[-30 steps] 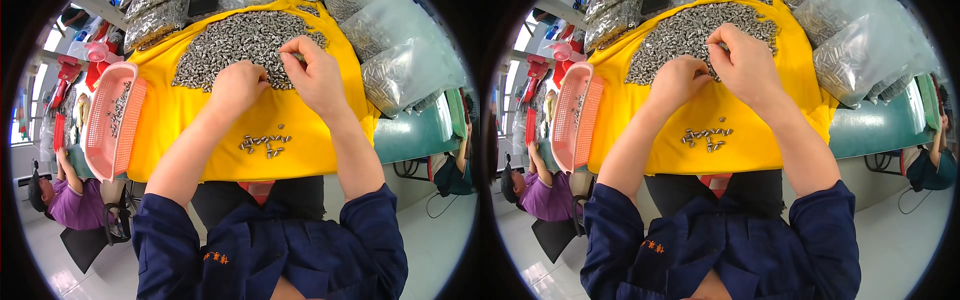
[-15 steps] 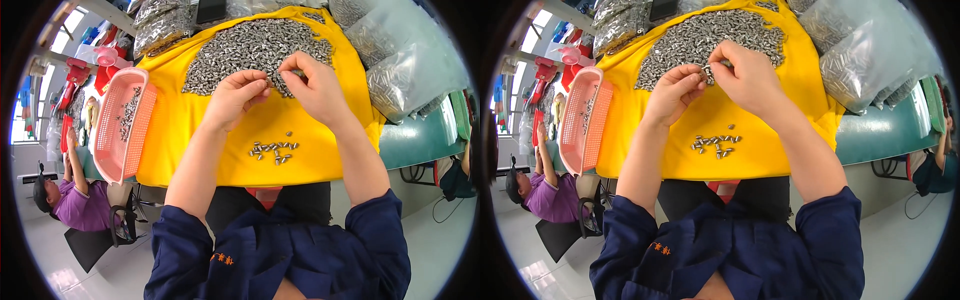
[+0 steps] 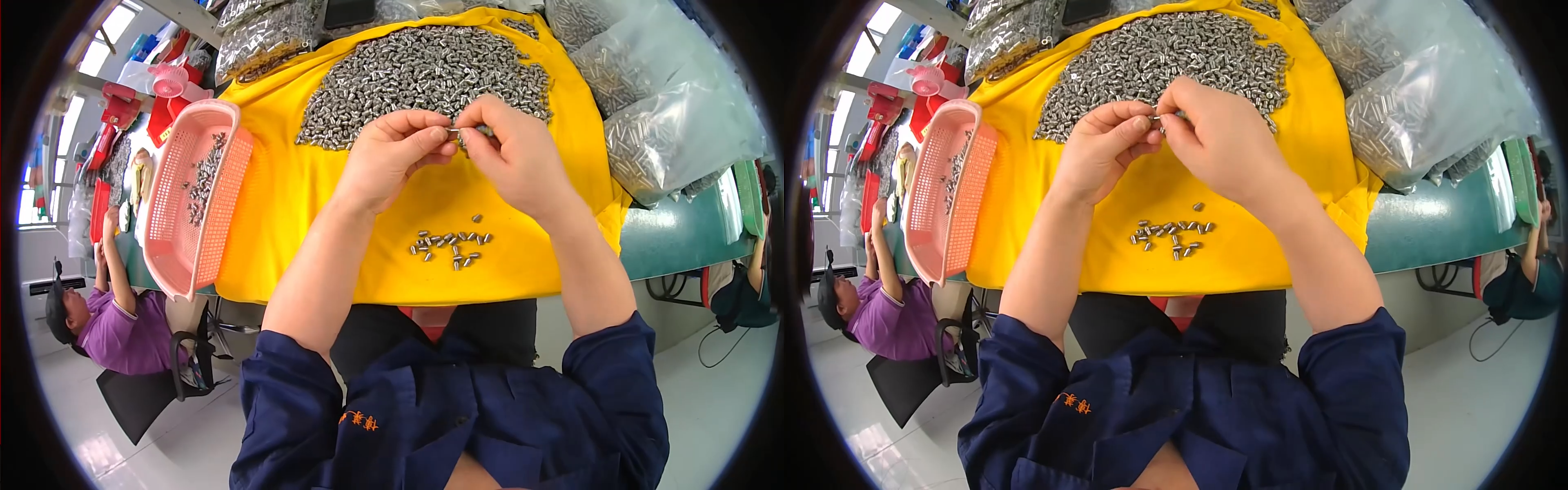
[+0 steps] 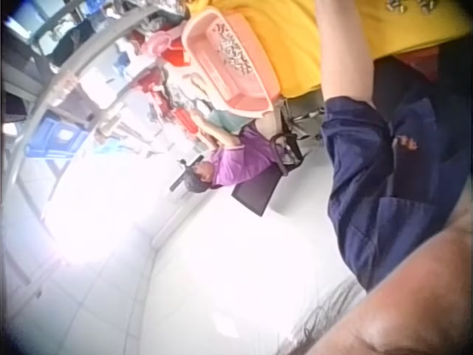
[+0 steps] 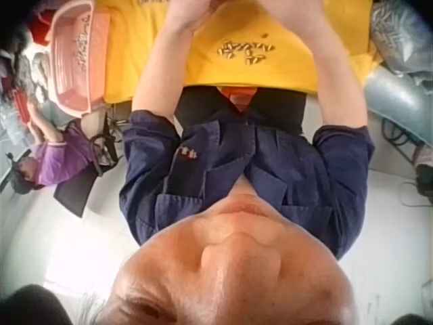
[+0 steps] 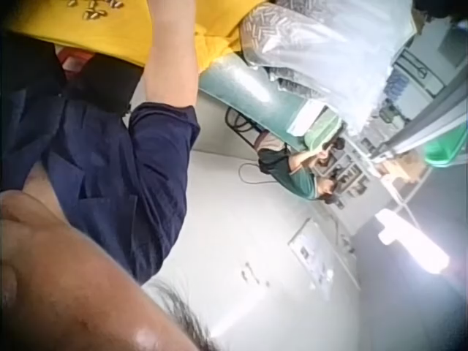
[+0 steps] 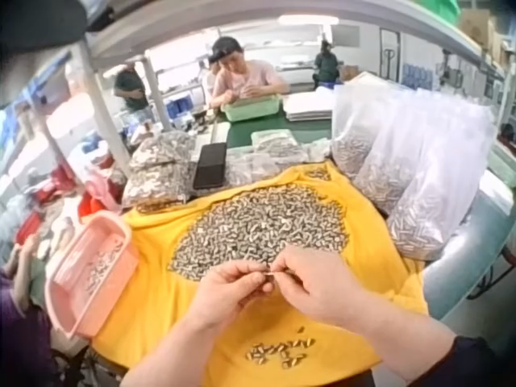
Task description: Sorting small metal hardware components on a workbench in a manufacturing setting.
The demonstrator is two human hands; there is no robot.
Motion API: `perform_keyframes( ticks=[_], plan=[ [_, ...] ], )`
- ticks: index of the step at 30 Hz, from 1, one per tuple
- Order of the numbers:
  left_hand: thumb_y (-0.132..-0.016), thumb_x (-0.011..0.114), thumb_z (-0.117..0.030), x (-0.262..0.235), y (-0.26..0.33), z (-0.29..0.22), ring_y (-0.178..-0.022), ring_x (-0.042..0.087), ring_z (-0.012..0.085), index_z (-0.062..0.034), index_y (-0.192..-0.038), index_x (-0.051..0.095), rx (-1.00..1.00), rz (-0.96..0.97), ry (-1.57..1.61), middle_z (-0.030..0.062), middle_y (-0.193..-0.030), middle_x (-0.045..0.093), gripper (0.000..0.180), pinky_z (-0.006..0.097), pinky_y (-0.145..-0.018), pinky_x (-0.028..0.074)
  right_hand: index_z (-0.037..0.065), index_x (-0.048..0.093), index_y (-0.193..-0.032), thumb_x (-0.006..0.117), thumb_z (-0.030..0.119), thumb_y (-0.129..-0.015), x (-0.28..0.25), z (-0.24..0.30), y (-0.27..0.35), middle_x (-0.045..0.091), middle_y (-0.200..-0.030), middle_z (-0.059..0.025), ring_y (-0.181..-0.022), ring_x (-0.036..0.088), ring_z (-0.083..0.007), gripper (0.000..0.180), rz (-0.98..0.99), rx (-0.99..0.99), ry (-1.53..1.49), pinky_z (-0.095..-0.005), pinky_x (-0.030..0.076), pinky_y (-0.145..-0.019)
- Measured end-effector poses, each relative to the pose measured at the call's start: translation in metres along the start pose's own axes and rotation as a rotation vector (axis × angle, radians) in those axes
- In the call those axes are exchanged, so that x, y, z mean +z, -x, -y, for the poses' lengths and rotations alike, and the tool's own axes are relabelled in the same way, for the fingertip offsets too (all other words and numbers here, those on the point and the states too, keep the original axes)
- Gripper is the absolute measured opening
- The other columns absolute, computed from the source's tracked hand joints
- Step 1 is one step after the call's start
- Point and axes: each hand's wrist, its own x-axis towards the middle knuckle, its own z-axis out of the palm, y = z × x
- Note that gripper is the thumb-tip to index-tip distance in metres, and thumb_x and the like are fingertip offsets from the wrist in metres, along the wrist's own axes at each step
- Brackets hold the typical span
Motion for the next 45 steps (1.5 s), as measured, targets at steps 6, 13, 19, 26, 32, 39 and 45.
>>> perform_keyframes(
  ticks=[6, 13, 19, 26, 32, 39, 45],
  plan=[
    [-0.082, 0.059, 0.0, 0.005, 0.0, -0.004, -0.076, 0.062, 0.0136, 0.0013, -0.093, 0.061, 0.073, -0.065, -0.186, 0.0071, -0.084, 0.064, 0.011, 0.023, -0.07, 0.052, 0.004, 0.047, -0.08, 0.051, 0.008, -0.081, 0.006, 0.0, 0.002, 0.056, -0.072, -0.0132, -0.07, 0.056, -0.0331, 0.006, -0.076, -0.171, 0.212, -0.042, 0.043, -0.061],
    [-0.08, 0.06, 0.0, 0.0, 0.0, -0.005, -0.078, 0.062, 0.0112, 0.0018, -0.097, 0.059, 0.074, -0.073, -0.572, 0.0058, -0.085, 0.064, 0.016, 0.021, -0.07, 0.05, 0.004, 0.049, -0.082, 0.05, 0.01, -0.081, 0.006, -0.007, 0.0, 0.057, -0.071, -0.0132, -0.066, 0.056, -0.0319, 0.007, -0.008, -0.115, 0.239, -0.0398, 0.043, -0.058],
    [-0.087, 0.052, -0.003, -0.002, -0.003, 0.0, -0.081, 0.062, 0.0122, 0.0008, -0.1, 0.057, 0.062, -0.106, -0.588, 0.0071, -0.091, 0.063, 0.014, 0.022, -0.072, 0.05, 0.003, 0.052, -0.083, 0.052, 0.009, -0.081, 0.002, -0.007, -0.002, 0.056, -0.067, -0.0115, -0.056, 0.054, -0.0243, 0.007, -0.058, -0.004, 0.059, -0.0325, 0.042, -0.053],
    [-0.087, 0.056, -0.008, -0.009, -0.003, 0.003, -0.08, 0.058, 0.0103, -0.0064, -0.101, 0.059, -0.005, -0.058, 0.021, 0.0004, -0.086, 0.061, 0.014, 0.023, -0.071, 0.046, 0.003, 0.055, -0.085, 0.054, 0.009, -0.08, 0.008, -0.009, -0.001, 0.058, -0.068, -0.0082, -0.055, 0.052, -0.0167, 0.008, -0.108, -0.044, -0.072, -0.0283, 0.041, -0.052],
    [-0.086, 0.056, -0.006, -0.005, -0.002, 0.001, -0.078, 0.059, 0.0117, -0.0034, -0.099, 0.059, -0.019, 0.004, 0.113, 0.0027, -0.086, 0.061, 0.014, 0.023, -0.069, 0.049, 0.002, 0.054, -0.084, 0.054, 0.008, -0.08, 0.006, -0.006, -0.001, 0.058, -0.069, -0.0082, -0.056, 0.053, -0.0168, 0.007, -0.076, 0.033, -0.111, -0.0275, 0.042, -0.053],
    [-0.085, 0.056, -0.004, -0.001, 0.0, 0.002, -0.078, 0.06, 0.0129, -0.0017, -0.098, 0.059, -0.005, 0.019, 0.087, 0.0053, -0.087, 0.062, 0.013, 0.024, -0.071, 0.051, 0.003, 0.053, -0.084, 0.053, 0.007, -0.08, 0.006, -0.004, 0.0, 0.058, -0.071, -0.009, -0.059, 0.056, -0.0209, 0.006, -0.058, -0.005, -0.076, -0.0307, 0.044, -0.055],
    [-0.084, 0.058, -0.003, 0.005, -0.001, 0.002, -0.076, 0.061, 0.013, 0.0012, -0.095, 0.061, 0.072, -0.048, -0.082, 0.0063, -0.085, 0.063, 0.013, 0.025, -0.072, 0.051, 0.004, 0.05, -0.082, 0.051, 0.006, -0.08, 0.014, -0.004, 0.002, 0.057, -0.071, -0.0126, -0.067, 0.056, -0.0309, 0.003, -0.152, -0.217, 0.227, -0.038, 0.044, -0.058]
  ],
)
